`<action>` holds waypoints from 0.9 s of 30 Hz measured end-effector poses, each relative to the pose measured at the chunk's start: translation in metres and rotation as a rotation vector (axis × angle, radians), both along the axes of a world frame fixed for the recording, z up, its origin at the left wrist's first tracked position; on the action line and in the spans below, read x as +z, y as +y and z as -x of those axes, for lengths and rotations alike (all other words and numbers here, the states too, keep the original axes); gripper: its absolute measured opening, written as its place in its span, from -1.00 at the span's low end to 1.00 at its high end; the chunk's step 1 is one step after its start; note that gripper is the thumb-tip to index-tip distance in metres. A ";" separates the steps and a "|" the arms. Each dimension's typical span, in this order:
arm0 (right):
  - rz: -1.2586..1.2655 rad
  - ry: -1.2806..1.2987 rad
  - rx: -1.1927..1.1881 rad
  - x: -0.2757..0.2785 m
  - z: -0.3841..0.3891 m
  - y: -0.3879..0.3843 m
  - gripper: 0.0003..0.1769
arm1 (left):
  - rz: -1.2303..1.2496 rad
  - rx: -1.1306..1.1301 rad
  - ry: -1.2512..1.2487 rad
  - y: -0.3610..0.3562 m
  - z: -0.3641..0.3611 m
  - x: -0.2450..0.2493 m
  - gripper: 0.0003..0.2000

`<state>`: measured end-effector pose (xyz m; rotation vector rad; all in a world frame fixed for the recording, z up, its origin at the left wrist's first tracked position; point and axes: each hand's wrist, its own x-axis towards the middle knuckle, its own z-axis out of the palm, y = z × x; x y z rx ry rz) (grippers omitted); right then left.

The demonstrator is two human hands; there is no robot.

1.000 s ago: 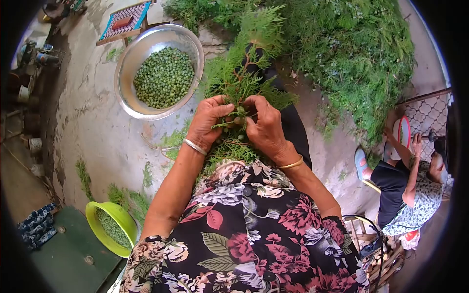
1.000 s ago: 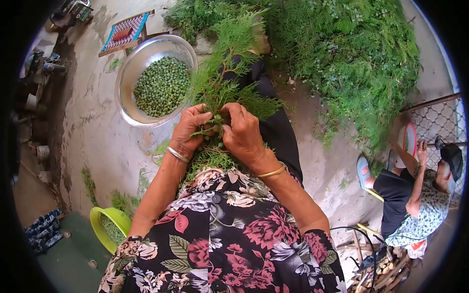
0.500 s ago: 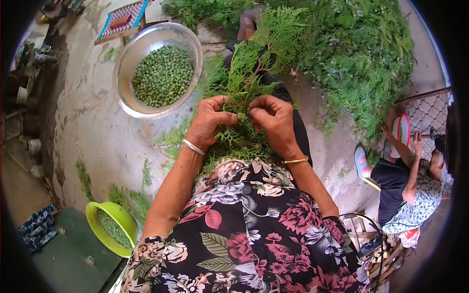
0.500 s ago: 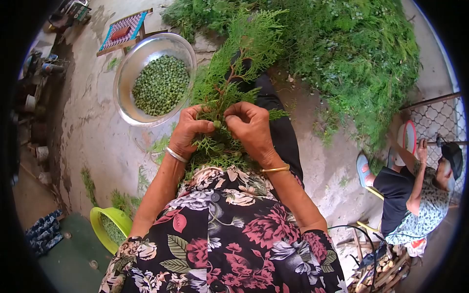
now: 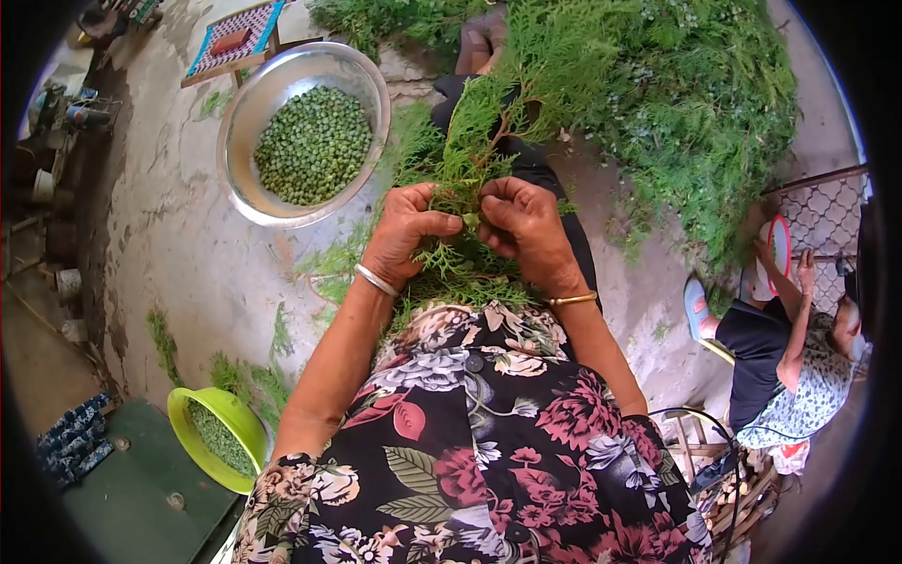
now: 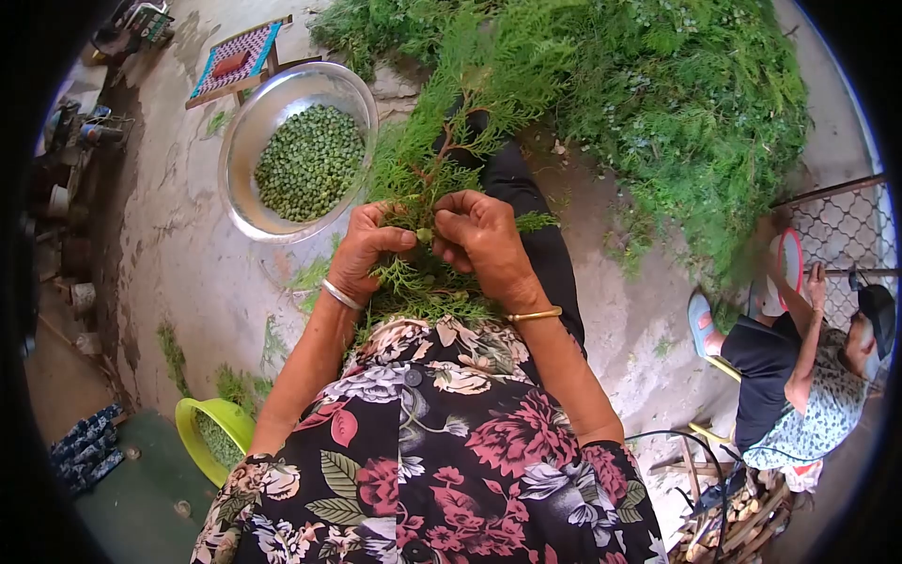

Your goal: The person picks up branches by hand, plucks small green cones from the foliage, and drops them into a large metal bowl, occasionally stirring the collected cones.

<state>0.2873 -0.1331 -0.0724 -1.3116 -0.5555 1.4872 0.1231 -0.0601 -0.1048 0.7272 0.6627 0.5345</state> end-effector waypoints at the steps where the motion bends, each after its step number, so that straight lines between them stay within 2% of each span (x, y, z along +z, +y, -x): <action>1: 0.001 0.000 0.000 -0.001 -0.001 -0.002 -0.88 | 0.006 -0.003 -0.013 0.000 0.000 0.000 -0.69; 3: -0.023 0.174 0.012 -0.005 -0.004 -0.006 -0.88 | -0.005 0.001 -0.012 0.000 0.000 -0.003 -0.68; 4: -0.021 0.173 0.012 -0.010 -0.006 -0.007 -0.88 | -0.018 0.006 -0.010 0.000 0.001 -0.004 -0.68; 6: -0.252 0.530 -0.280 -0.017 -0.014 -0.007 -0.86 | -0.001 0.050 -0.050 0.001 0.003 -0.005 -0.68; 8: -0.311 0.621 -0.304 -0.009 -0.028 -0.007 -0.87 | 0.016 0.091 -0.087 0.002 0.003 -0.007 -0.67; 11: -0.154 0.262 -0.238 0.004 -0.023 -0.011 -0.90 | 0.025 0.091 -0.067 0.003 -0.002 -0.010 -0.69; 12: -0.156 0.258 -0.241 0.004 -0.014 -0.012 -0.90 | 0.035 0.094 -0.035 0.002 -0.003 -0.006 -0.69; 14: -0.028 -0.265 -0.043 -0.001 0.002 -0.010 -0.80 | 0.036 0.087 -0.006 0.002 -0.004 -0.005 -0.70; 16: -0.178 -0.558 -0.033 -0.010 0.012 -0.004 -0.71 | -0.023 0.052 0.055 0.004 0.000 -0.011 -0.71; 21: -0.223 -0.790 0.022 -0.014 0.016 0.003 -0.70 | -0.038 0.056 0.058 0.004 0.000 -0.014 -0.72; 22: -0.224 -0.791 0.018 -0.013 0.014 0.003 -0.70 | -0.040 0.053 0.057 0.004 0.000 -0.013 -0.72; 24: -0.209 -0.560 0.108 -0.012 0.008 -0.001 -0.73 | -0.048 0.011 0.014 0.003 0.000 -0.009 -0.72; 25: -0.205 -0.555 0.107 -0.012 0.007 -0.003 -0.73 | -0.044 0.010 0.019 0.002 0.000 -0.006 -0.72; 27: -0.042 -0.092 0.101 -0.010 0.004 -0.008 -0.77 | -0.037 -0.021 -0.018 -0.001 -0.001 0.004 -0.71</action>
